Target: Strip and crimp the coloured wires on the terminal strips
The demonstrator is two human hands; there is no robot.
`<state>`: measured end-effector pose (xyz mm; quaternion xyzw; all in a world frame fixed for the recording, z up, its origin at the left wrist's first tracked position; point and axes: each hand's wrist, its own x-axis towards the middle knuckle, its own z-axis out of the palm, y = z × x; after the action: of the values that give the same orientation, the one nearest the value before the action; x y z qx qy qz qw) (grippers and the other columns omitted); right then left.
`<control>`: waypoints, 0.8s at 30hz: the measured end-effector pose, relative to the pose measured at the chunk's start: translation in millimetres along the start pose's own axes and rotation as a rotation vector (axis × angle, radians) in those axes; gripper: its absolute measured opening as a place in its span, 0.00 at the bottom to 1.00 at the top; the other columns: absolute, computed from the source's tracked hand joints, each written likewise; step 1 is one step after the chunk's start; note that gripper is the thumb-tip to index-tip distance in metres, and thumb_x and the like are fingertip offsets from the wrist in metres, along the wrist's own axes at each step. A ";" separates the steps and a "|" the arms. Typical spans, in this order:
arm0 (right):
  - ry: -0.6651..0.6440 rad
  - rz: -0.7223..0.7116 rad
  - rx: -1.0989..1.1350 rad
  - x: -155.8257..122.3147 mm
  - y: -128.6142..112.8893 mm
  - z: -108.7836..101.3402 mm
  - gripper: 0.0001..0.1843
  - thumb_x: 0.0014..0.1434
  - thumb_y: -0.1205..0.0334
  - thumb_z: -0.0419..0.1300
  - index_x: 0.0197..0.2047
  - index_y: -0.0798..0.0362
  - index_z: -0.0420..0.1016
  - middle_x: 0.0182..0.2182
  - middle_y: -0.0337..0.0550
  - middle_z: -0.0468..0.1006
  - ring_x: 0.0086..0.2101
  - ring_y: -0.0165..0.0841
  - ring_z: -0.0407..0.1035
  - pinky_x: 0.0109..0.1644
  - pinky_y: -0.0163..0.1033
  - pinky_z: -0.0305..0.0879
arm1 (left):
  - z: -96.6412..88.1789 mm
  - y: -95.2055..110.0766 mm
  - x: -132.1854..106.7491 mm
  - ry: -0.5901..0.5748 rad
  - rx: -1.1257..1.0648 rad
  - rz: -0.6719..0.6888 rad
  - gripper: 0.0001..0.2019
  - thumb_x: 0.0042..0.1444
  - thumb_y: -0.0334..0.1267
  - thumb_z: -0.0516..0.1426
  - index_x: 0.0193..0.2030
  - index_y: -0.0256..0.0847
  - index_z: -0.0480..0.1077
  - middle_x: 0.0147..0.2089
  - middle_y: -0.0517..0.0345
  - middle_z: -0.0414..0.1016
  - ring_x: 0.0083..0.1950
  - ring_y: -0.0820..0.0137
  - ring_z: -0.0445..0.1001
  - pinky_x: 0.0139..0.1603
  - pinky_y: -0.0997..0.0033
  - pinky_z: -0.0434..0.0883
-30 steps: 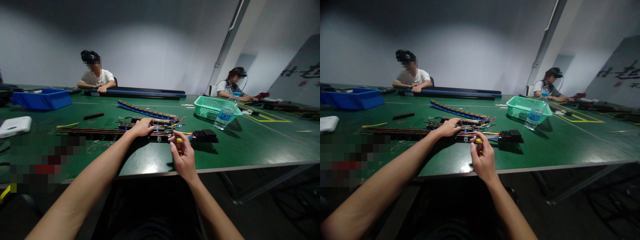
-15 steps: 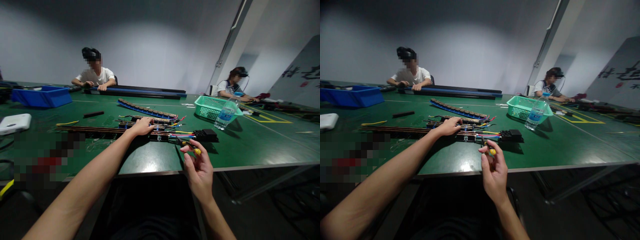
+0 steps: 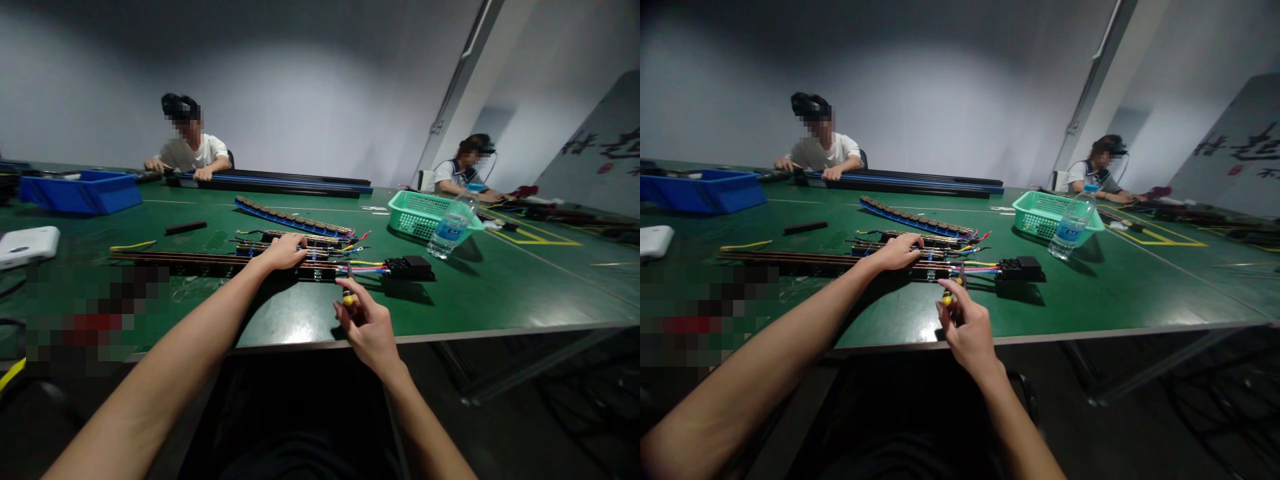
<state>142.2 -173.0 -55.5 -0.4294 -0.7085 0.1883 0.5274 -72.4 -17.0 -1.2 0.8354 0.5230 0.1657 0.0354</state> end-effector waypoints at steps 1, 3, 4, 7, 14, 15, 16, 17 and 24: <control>-0.007 -0.028 -0.082 0.1 0.4 2.2 0.20 0.63 0.60 0.60 0.58 0.47 0.75 0.21 0.32 0.71 0.18 0.26 0.59 0.26 0.32 0.57 | -0.4 0.2 -0.4 -0.003 -0.001 0.001 0.13 0.61 0.41 0.50 0.48 0.43 0.70 0.58 0.48 0.74 0.60 0.55 0.70 0.60 0.50 0.66; -0.045 -0.080 -0.259 1.6 -1.4 5.7 0.21 0.62 0.64 0.58 0.57 0.46 0.77 0.19 0.34 0.73 0.17 0.27 0.61 0.25 0.32 0.55 | -1.4 1.0 -1.1 -0.012 -0.001 0.003 0.12 0.61 0.41 0.50 0.48 0.43 0.70 0.58 0.49 0.74 0.61 0.55 0.69 0.60 0.50 0.65; -0.078 -0.097 -0.359 3.3 -3.9 6.6 0.23 0.61 0.66 0.57 0.57 0.44 0.78 0.20 0.35 0.75 0.17 0.28 0.63 0.25 0.33 0.54 | -1.9 1.5 -1.4 -0.016 0.001 0.000 0.12 0.61 0.41 0.50 0.48 0.43 0.70 0.58 0.49 0.74 0.61 0.55 0.69 0.60 0.50 0.65; -0.260 -0.096 -0.670 11.6 -16.9 4.6 0.31 0.56 0.73 0.56 0.59 0.38 0.77 0.24 0.39 0.82 0.20 0.33 0.70 0.26 0.36 0.49 | -2.9 3.0 -1.8 -0.022 0.008 -0.016 0.12 0.61 0.41 0.50 0.48 0.44 0.69 0.59 0.48 0.73 0.61 0.55 0.69 0.59 0.51 0.66; -0.409 -0.073 -0.691 15.1 -24.2 -5.4 0.28 0.57 0.71 0.56 0.59 0.40 0.74 0.25 0.39 0.80 0.24 0.34 0.71 0.27 0.36 0.46 | -2.8 3.6 -1.8 -0.015 -0.001 -0.023 0.12 0.61 0.41 0.50 0.47 0.44 0.70 0.59 0.49 0.74 0.61 0.54 0.68 0.59 0.50 0.66; -0.382 -0.058 -0.595 12.7 -21.0 -5.5 0.24 0.59 0.67 0.57 0.57 0.41 0.74 0.23 0.36 0.78 0.23 0.32 0.69 0.28 0.35 0.47 | -2.7 3.3 -1.8 -0.017 -0.001 -0.023 0.12 0.61 0.41 0.50 0.47 0.44 0.70 0.59 0.49 0.73 0.61 0.54 0.68 0.60 0.50 0.66; -0.348 -0.033 -0.482 10.3 -17.9 -5.2 0.19 0.60 0.64 0.59 0.54 0.43 0.74 0.21 0.34 0.74 0.23 0.31 0.67 0.28 0.34 0.49 | -2.5 2.9 -1.8 -0.017 0.001 -0.023 0.12 0.61 0.41 0.50 0.47 0.44 0.70 0.59 0.49 0.73 0.61 0.54 0.69 0.60 0.50 0.66; -0.309 0.001 -0.360 8.4 -15.1 -4.6 0.15 0.61 0.60 0.60 0.51 0.44 0.74 0.21 0.32 0.71 0.23 0.30 0.66 0.28 0.33 0.51 | -2.2 2.4 -1.8 -0.016 0.002 -0.021 0.12 0.61 0.41 0.50 0.47 0.44 0.70 0.59 0.49 0.73 0.61 0.55 0.69 0.60 0.50 0.66; 0.023 0.244 0.214 17.1 -6.0 -1.2 0.18 0.58 0.44 0.65 0.38 0.49 0.68 0.22 0.30 0.64 0.22 0.27 0.58 0.27 0.32 0.56 | -1.0 0.8 -1.1 -0.001 -0.002 -0.008 0.13 0.61 0.41 0.50 0.48 0.43 0.71 0.58 0.47 0.74 0.61 0.54 0.69 0.60 0.49 0.66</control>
<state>139.6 -162.8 -40.8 -0.4557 -0.6211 0.3204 0.5513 -72.5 -18.5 -0.3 0.8333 0.5261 0.1657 0.0371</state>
